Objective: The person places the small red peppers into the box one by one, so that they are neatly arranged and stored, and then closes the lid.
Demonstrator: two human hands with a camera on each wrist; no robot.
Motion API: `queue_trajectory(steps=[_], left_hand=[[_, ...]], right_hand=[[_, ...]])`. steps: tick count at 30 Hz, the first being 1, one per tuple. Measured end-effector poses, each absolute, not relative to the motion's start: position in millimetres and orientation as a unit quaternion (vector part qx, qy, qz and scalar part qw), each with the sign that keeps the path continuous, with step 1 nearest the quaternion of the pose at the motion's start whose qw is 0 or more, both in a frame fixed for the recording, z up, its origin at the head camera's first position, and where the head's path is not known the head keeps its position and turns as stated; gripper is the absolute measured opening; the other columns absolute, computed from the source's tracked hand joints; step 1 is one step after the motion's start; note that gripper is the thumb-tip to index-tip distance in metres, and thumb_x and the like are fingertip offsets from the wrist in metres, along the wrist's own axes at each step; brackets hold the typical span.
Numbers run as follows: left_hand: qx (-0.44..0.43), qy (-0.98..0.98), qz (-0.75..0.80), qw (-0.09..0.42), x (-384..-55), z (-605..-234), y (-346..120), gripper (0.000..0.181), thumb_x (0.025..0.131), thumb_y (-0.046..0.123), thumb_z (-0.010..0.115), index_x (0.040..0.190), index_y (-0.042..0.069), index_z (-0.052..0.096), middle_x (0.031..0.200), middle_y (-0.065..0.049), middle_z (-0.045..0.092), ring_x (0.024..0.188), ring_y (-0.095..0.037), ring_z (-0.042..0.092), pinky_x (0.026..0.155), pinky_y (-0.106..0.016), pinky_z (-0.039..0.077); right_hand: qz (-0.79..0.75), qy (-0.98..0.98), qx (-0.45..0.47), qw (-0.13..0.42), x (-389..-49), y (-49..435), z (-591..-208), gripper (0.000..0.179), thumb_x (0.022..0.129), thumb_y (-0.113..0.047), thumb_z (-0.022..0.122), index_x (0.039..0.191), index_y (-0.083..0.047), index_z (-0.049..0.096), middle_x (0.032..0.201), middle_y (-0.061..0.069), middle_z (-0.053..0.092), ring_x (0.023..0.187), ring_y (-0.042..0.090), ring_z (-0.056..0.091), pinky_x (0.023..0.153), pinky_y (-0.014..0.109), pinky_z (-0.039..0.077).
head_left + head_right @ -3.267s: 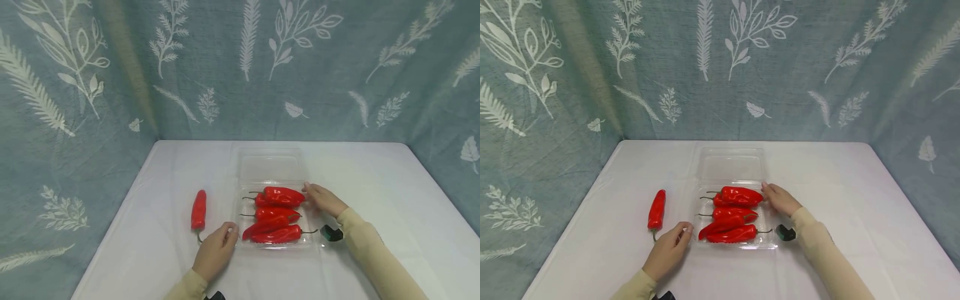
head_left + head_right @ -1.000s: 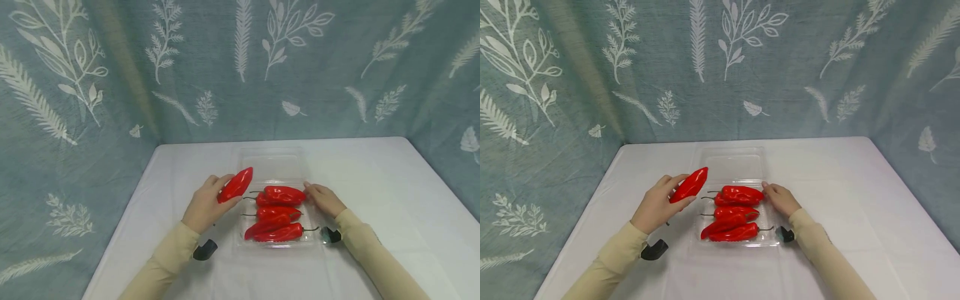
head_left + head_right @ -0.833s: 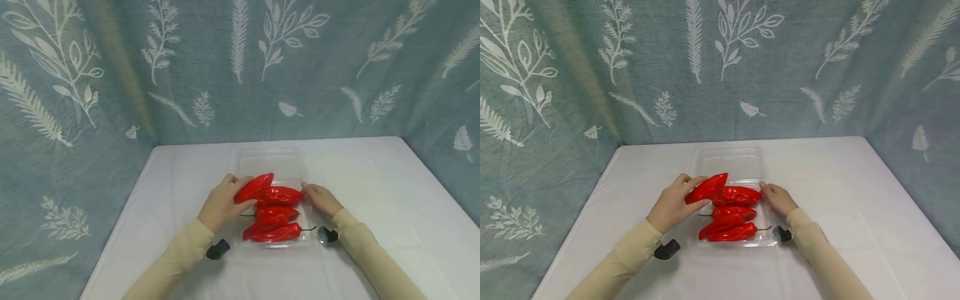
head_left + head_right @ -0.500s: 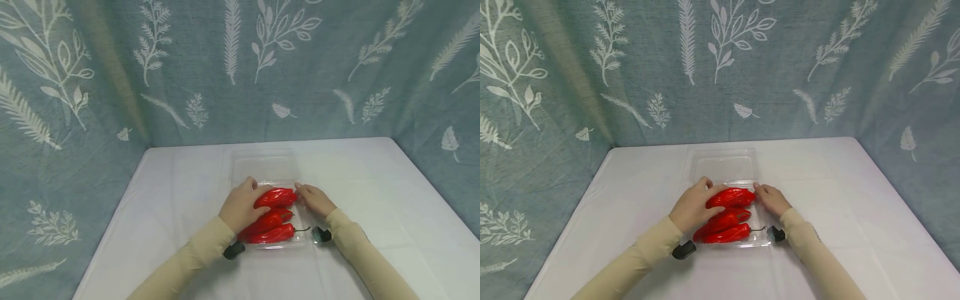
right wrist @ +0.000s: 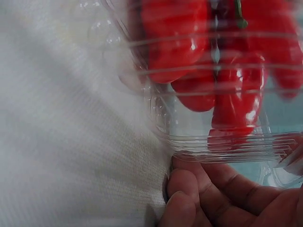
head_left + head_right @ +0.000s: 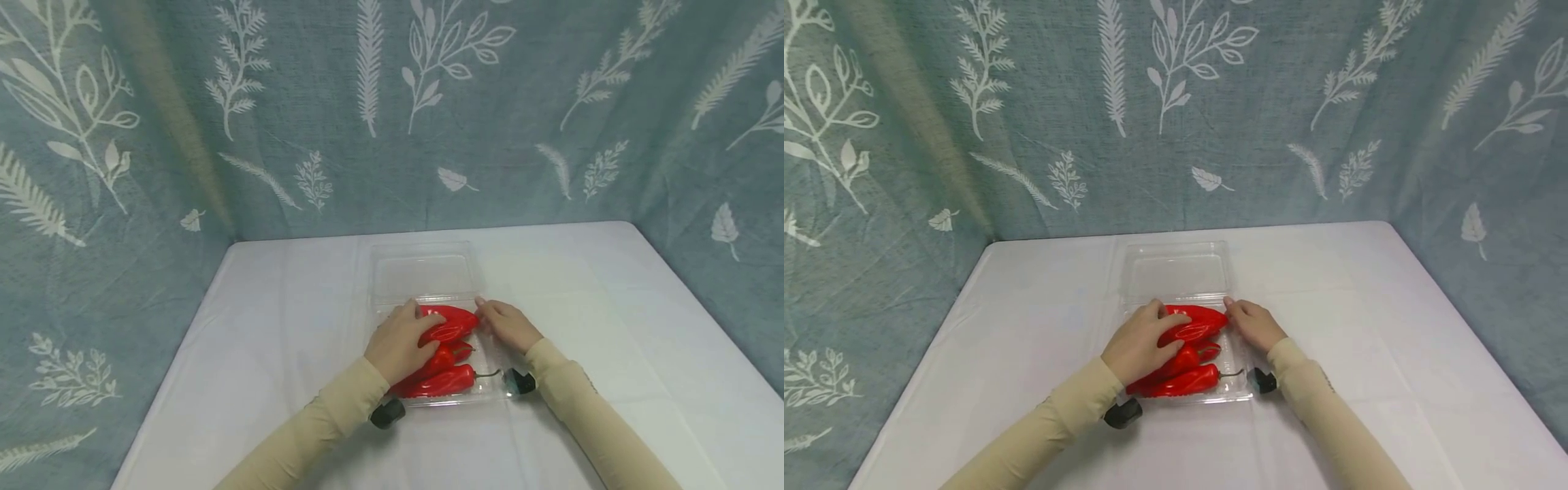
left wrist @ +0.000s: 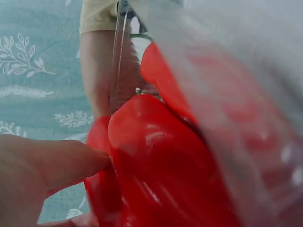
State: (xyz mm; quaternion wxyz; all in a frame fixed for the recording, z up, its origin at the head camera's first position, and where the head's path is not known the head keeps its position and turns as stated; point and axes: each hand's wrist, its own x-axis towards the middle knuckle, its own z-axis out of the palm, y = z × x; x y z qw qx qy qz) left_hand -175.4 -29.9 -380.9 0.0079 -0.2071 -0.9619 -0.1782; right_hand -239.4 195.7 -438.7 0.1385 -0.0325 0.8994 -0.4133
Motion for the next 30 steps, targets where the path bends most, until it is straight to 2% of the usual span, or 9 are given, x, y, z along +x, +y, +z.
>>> queue_trajectory(steps=[8,14,18,22,26,30], left_hand=[[-0.204,-0.959,-0.196,-0.001,-176.7,-389.7,-30.2,0.049,0.08,0.028,0.076,0.126,0.024,0.06,0.099,-0.001,0.055,0.086,-0.013,0.051,0.071,-0.027,0.05],[-0.196,-0.953,-0.23,0.004,-175.8,-388.3,-35.7,0.046,0.083,0.03,0.072,0.126,0.022,0.059,0.1,-0.002,0.054,0.087,-0.014,0.05,0.071,-0.028,0.05],[-0.168,-0.937,-0.305,0.016,-180.5,-366.9,-61.4,0.037,0.089,0.029,0.065,0.124,0.018,0.06,0.104,-0.005,0.057,0.092,-0.021,0.055,0.076,-0.035,0.051],[-0.116,-0.928,-0.353,0.026,-204.6,-351.7,-102.7,0.031,0.095,0.03,0.056,0.122,0.014,0.061,0.104,-0.009,0.061,0.093,-0.025,0.057,0.077,-0.04,0.048],[-0.045,-0.922,-0.382,-0.042,-238.7,-357.6,-133.3,0.039,0.099,0.037,0.048,0.128,0.012,0.056,0.111,-0.014,0.061,0.099,-0.028,0.061,0.083,-0.042,0.048],[0.006,-0.91,-0.394,-0.125,-268.8,-373.0,-138.3,0.047,0.1,0.041,0.042,0.133,0.008,0.049,0.117,-0.017,0.06,0.101,-0.029,0.062,0.085,-0.041,0.049]], right_hand=[[-0.417,0.898,-0.032,0.137,-240.2,193.6,-438.7,0.057,0.101,-0.048,0.033,0.11,0.0,0.063,0.087,0.009,0.062,0.075,0.018,0.056,0.068,0.031,0.045],[-0.406,0.9,-0.036,0.151,-241.0,197.7,-440.1,0.059,0.101,-0.05,0.031,0.113,-0.002,0.062,0.093,0.01,0.063,0.085,0.02,0.058,0.078,0.036,0.047],[-0.426,0.887,-0.041,0.172,-243.2,211.6,-435.0,0.061,0.102,-0.049,0.031,0.12,0.002,0.057,0.097,0.013,0.063,0.084,0.021,0.058,0.076,0.036,0.048],[-0.439,0.88,-0.04,0.175,-255.4,232.5,-425.6,0.06,0.103,-0.046,0.031,0.123,0.006,0.053,0.101,0.018,0.063,0.082,0.022,0.058,0.069,0.032,0.05],[-0.425,0.882,-0.043,0.198,-278.3,241.6,-419.4,0.058,0.102,-0.045,0.034,0.125,0.005,0.053,0.109,0.018,0.063,0.09,0.022,0.058,0.075,0.03,0.05],[-0.409,0.884,-0.049,0.223,-304.3,236.8,-416.3,0.055,0.101,-0.043,0.038,0.125,0.003,0.055,0.11,0.016,0.062,0.097,0.024,0.054,0.083,0.033,0.048]])
